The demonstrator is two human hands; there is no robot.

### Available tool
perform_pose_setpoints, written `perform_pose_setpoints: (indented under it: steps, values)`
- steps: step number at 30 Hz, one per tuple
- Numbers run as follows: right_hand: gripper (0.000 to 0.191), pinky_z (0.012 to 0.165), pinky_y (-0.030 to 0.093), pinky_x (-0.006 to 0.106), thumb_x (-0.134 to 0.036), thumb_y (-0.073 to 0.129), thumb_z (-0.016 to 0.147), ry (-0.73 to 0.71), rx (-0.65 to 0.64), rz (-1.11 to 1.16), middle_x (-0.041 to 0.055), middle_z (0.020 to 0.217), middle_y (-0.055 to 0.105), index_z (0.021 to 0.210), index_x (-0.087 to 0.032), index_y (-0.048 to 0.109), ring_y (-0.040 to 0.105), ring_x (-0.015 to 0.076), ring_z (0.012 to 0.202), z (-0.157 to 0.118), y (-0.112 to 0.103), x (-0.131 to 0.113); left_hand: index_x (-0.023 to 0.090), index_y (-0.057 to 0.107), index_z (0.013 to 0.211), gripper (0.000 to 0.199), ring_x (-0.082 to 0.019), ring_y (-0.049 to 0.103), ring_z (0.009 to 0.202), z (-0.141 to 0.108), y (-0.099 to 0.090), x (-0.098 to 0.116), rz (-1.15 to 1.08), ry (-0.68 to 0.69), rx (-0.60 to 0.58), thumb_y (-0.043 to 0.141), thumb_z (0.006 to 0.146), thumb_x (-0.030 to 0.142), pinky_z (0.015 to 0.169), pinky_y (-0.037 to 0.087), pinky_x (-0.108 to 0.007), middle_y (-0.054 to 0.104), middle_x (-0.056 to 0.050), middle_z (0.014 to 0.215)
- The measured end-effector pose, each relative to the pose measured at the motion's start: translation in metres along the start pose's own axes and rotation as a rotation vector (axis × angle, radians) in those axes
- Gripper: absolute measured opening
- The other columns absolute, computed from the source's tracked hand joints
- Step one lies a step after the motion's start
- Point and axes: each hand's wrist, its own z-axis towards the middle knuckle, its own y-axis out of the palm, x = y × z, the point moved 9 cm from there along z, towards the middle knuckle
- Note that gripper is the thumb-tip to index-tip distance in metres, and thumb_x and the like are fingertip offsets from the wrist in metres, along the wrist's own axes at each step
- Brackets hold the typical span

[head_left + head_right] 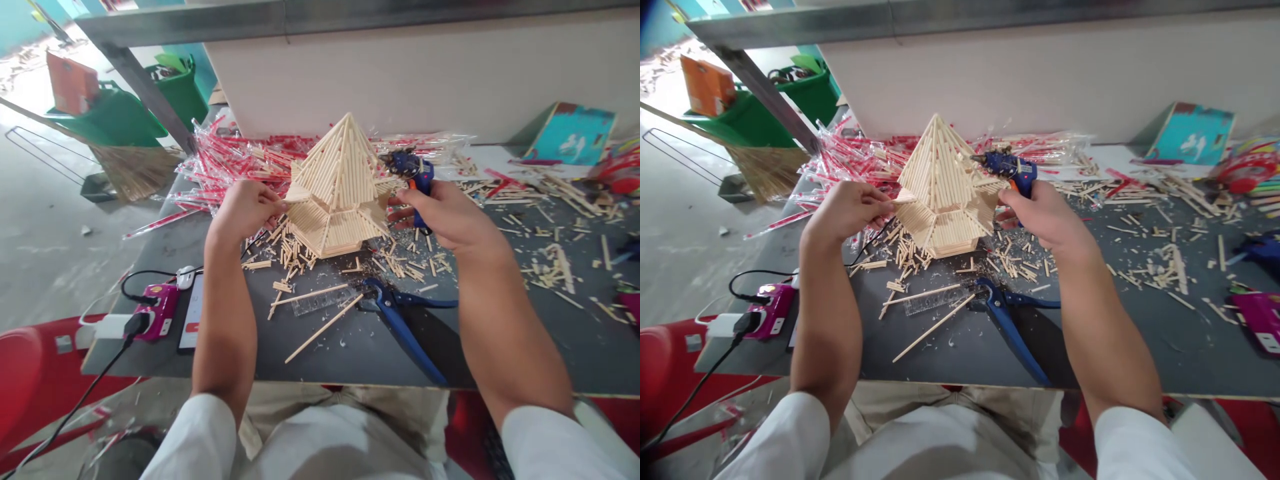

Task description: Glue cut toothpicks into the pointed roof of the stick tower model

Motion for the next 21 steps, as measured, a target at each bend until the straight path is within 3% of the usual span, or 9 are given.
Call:
perform_pose_setpoints:
  steps: [5,10,15,21]
  values:
    - [0.009,0.051,0.061,0.035,-0.029,0.075,0.083,0.060,-0.010,0.013,0.0055,0.080,0.072,0.083,-0.022,0.069,0.070,0.0202,0.062,-0.006,0.004,0.001,0.020,0.071,0.068,0.012,-0.017,0.063,0.043,-0.004,0.003,0.005,0.061,0.000,-0.021,0.082,0.072,0.023,0.040,0.049,-0.027,0.066,-0.003,0.052]
    - [0.011,0.054,0.056,0.027,-0.030,0.076,0.080,-0.081,-0.009,0.094,0.0038,0.081,0.072,0.083,-0.022,0.070,0.069,0.0171,0.069,0.002,0.006,-0.003,0.021,0.071,0.067,0.014,-0.017,0.065,0.043,-0.010,0.005,0.010,0.100,0.037,-0.094,0.082,0.069,0.028,0.040,0.049,-0.026,0.068,-0.002,0.053]
    - [0.025,0.066,0.060,0.032,-0.045,0.075,0.083,-0.192,0.125,0.171,0.0026,0.088,0.072,0.089,-0.024,0.064,0.069,0.0180,0.077,0.025,-0.001,0.009,0.022,0.071,0.075,0.015,-0.019,0.070,0.050,-0.024,0.015,0.022,0.304,0.056,-0.252,0.078,0.074,0.035,0.045,0.051,-0.026,0.071,-0.003,0.058]
    - [0.033,0.075,0.059,0.033,-0.055,0.064,0.091,-0.313,0.341,-0.034,0.0021,0.091,0.067,0.105,-0.026,0.056,0.069,0.0175,0.078,0.024,-0.027,0.001,0.024,0.069,0.081,0.012,-0.017,0.069,0.052,-0.044,0.033,0.045,0.427,0.174,-0.416,0.072,0.082,0.035,0.048,0.050,-0.026,0.072,0.000,0.059]
